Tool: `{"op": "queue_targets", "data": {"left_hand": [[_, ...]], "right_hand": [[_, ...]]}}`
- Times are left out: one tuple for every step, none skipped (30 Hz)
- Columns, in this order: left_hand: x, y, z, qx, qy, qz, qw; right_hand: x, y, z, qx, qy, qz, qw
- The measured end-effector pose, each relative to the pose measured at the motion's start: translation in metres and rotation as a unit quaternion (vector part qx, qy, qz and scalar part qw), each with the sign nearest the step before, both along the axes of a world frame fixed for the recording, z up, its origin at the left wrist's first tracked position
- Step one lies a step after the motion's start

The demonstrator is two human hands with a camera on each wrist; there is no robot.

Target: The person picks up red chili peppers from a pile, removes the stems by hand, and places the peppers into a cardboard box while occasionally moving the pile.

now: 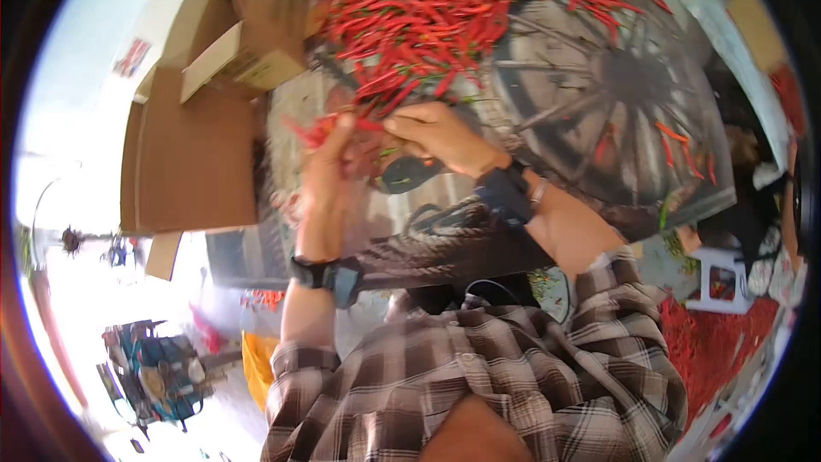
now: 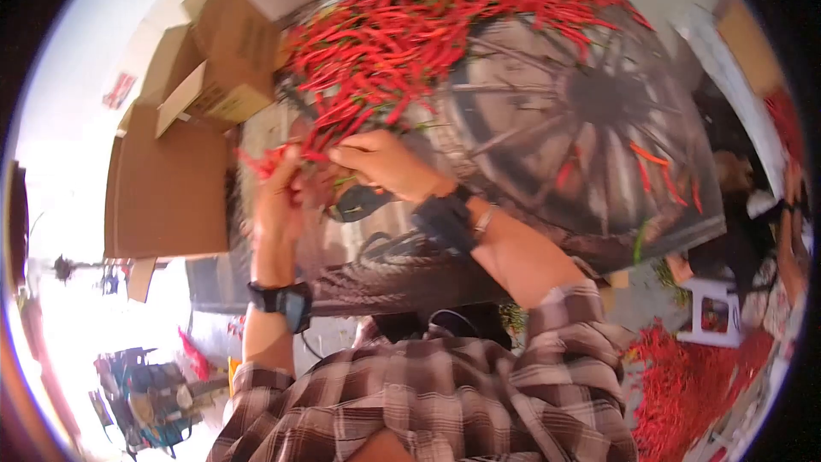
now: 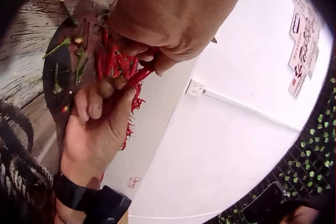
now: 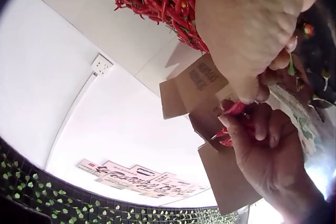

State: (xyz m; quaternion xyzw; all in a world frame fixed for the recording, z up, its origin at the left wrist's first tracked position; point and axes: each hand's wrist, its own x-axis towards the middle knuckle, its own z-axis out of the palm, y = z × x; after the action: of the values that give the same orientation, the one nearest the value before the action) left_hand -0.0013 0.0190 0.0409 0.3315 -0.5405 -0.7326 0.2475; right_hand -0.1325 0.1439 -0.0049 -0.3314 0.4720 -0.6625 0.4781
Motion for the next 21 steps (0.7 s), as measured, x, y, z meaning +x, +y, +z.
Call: {"op": "queue_targets", "data": {"left_hand": [[0.001,-0.006,0.001,-0.009,0.025,-0.005,1.000],[-0.001,-0.012,0.002,-0.017,0.051,-0.011,0.998],[-0.007,-0.010,0.009,-0.019,0.064,-0.007,0.998],[-0.013,-0.006,0.020,-0.022,0.075,0.000,0.997],[-0.020,-0.003,0.026,-0.023,0.088,-0.036,0.995],[-0.027,0.003,0.035,-0.027,0.100,-0.066,0.992],[-0.038,0.014,0.043,-0.048,0.074,-0.055,0.995],[-0.049,0.022,0.052,-0.048,0.075,-0.058,0.994],[-0.063,0.028,0.060,-0.036,0.091,-0.124,0.987],[-0.073,0.037,0.069,-0.024,0.106,-0.181,0.977],[-0.081,0.057,0.084,-0.064,0.083,-0.206,0.973],[-0.090,0.076,0.094,-0.103,0.058,-0.228,0.966],[-0.099,0.085,0.095,-0.106,0.069,-0.249,0.960],[-0.106,0.089,0.096,-0.111,0.078,-0.267,0.954],[-0.107,0.089,0.095,-0.116,0.073,-0.251,0.958],[-0.107,0.087,0.091,-0.110,0.087,-0.232,0.962],[-0.104,0.082,0.087,-0.105,0.099,-0.216,0.966],[-0.099,0.072,0.080,-0.110,0.092,-0.206,0.968],[-0.092,0.060,0.073,-0.090,0.088,-0.180,0.976],[-0.086,0.050,0.070,-0.069,0.087,-0.153,0.982],[-0.078,0.042,0.070,-0.059,0.087,-0.133,0.985]], "right_hand": [[-0.001,0.001,0.000,-0.010,-0.070,-0.008,0.997],[-0.001,0.006,0.008,-0.013,-0.091,-0.003,0.996],[0.000,-0.001,-0.001,-0.032,-0.100,-0.026,0.994],[-0.002,0.000,-0.001,-0.029,-0.098,-0.020,0.995],[-0.003,0.000,-0.001,-0.041,-0.105,-0.029,0.993],[-0.003,0.004,0.004,-0.038,-0.120,-0.030,0.992],[-0.005,0.005,0.004,-0.048,-0.115,-0.034,0.992],[-0.005,0.004,0.004,-0.060,-0.111,-0.030,0.992],[-0.006,0.004,0.002,-0.061,-0.110,-0.034,0.992],[-0.004,0.002,0.000,-0.050,-0.107,-0.042,0.992],[-0.002,-0.002,-0.003,-0.039,-0.104,-0.048,0.993],[-0.002,-0.006,-0.011,-0.039,-0.105,-0.038,0.993],[-0.004,-0.010,-0.023,-0.077,-0.072,-0.053,0.993],[-0.005,-0.015,-0.030,-0.118,-0.041,-0.066,0.990],[-0.005,-0.013,-0.024,-0.104,-0.037,-0.063,0.992],[-0.006,-0.008,-0.018,-0.092,-0.033,-0.062,0.993],[-0.004,-0.006,-0.012,-0.070,-0.045,-0.065,0.994],[-0.003,-0.004,-0.008,-0.048,-0.058,-0.071,0.995],[-0.004,-0.002,-0.006,-0.040,-0.029,-0.083,0.995],[0.000,-0.001,0.005,-0.046,-0.075,-0.093,0.992],[-0.001,-0.002,0.004,-0.067,-0.084,-0.079,0.991]]}}
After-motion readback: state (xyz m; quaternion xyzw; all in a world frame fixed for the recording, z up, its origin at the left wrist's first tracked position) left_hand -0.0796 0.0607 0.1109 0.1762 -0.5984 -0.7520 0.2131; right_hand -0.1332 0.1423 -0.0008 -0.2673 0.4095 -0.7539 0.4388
